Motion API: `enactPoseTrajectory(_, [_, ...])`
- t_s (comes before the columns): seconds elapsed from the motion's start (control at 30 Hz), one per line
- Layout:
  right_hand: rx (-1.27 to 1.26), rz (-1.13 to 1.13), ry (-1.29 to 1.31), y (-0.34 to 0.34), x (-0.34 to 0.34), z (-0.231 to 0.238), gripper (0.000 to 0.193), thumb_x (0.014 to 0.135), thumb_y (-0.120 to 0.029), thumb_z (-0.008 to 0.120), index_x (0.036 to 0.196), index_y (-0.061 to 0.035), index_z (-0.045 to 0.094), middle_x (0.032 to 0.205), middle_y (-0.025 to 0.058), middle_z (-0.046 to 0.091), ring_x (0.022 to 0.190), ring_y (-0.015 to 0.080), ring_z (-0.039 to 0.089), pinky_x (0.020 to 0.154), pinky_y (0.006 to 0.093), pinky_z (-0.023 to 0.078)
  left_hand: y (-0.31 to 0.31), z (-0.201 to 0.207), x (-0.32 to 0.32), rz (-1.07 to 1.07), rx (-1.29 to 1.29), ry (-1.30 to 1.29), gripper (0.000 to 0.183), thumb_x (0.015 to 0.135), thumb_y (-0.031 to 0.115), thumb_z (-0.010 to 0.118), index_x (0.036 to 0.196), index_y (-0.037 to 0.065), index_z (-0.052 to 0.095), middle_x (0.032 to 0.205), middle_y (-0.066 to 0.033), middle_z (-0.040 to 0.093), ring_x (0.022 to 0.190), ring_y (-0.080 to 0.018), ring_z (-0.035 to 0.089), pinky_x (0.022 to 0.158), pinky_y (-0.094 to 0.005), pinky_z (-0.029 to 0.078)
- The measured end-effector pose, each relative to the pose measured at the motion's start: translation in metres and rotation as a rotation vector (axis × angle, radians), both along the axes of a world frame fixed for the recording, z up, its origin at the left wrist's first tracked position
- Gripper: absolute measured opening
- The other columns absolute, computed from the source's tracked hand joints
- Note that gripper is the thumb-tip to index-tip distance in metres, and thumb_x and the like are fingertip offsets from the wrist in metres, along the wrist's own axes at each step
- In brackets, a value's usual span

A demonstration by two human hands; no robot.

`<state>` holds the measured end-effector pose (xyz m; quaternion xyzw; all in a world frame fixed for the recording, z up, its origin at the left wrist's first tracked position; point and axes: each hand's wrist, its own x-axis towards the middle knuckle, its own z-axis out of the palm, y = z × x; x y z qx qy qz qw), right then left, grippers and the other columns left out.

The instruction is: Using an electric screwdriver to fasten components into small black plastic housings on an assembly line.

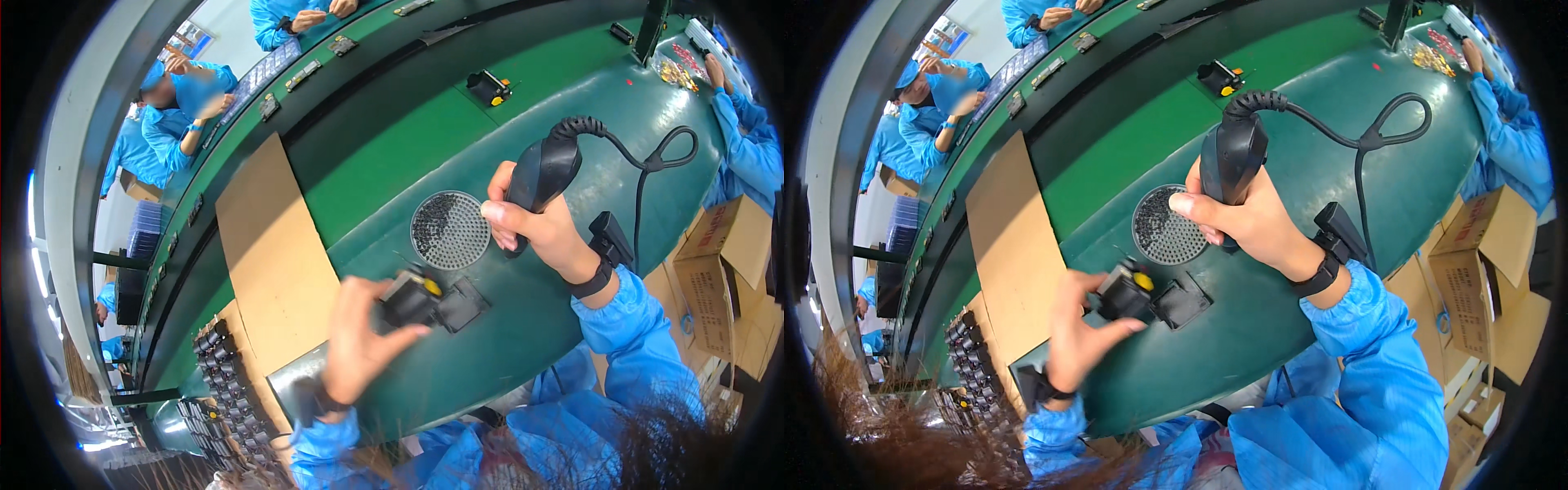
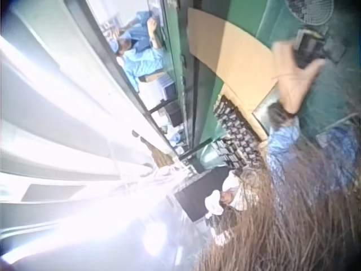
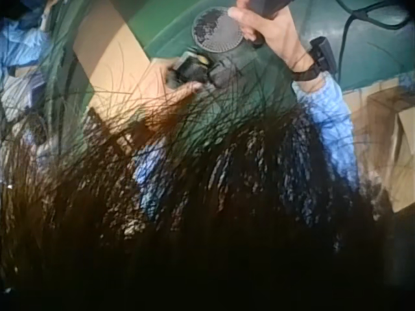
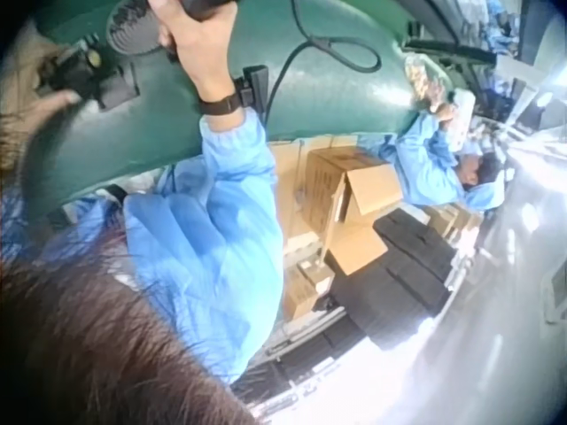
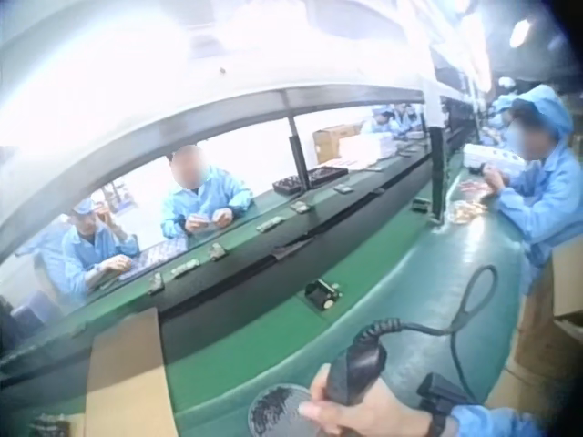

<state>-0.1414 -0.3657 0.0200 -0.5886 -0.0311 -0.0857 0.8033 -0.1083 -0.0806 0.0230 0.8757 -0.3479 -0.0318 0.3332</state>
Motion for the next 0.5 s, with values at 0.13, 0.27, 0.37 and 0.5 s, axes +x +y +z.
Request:
enactPoseTrajectory(0.13, [-0.016,0.024,0.0,0.004,0.002,0.0,0.017,0.09,-0.01,0.064,0.086,-0.0049,0.048,0.062,0.0026,0.051,0.052,0.0106,0.05,0.051,0.0276,0.043,-0.025,-0.013,-0.042,-0.064,0.011,-0.253,0.063,0.059,0.031,0.093,0.105,0.002,0.061,0.097,-0.0111,0.058,0.088,-0.0307,0.057,0.073,-0.0406,0.048])
enactPoseTrajectory(0.27, [-0.039,0.007,0.012,0.006,-0.001,-0.003,0.017,0.09,-0.011,0.063,0.086,-0.005,0.048,0.062,0.0026,0.05,0.051,0.0104,0.05,0.05,0.0272,0.043,-0.035,-0.03,-0.05,-0.027,0.138,-0.23,0.057,0.063,0.029,0.09,0.104,0.003,0.06,0.1,-0.0104,0.057,0.09,-0.0311,0.056,0.076,-0.0419,0.047])
enactPoseTrajectory(0.37, [-0.045,-0.015,-0.028,0.008,-0.001,-0.004,0.022,0.092,-0.019,0.065,0.089,-0.005,0.048,0.062,0.0024,0.049,0.051,0.0101,0.049,0.05,0.0266,0.043,-0.035,-0.033,-0.052,-0.026,0.171,-0.248,0.058,0.066,0.027,0.089,0.109,0.002,0.06,0.106,-0.012,0.057,0.094,-0.032,0.056,0.079,-0.0426,0.047])
enactPoseTrajectory(0.5, [0.119,0.035,-0.204,0.007,0.003,-0.008,0.046,0.094,-0.047,0.066,0.096,-0.0054,0.045,0.062,0.0025,0.049,0.049,0.0102,0.049,0.05,0.0262,0.044,-0.029,-0.039,-0.06,-0.054,0.11,-0.275,0.069,0.069,0.023,0.087,0.126,0.0,0.055,0.118,-0.0169,0.055,0.101,-0.0347,0.057,0.083,-0.0435,0.047])
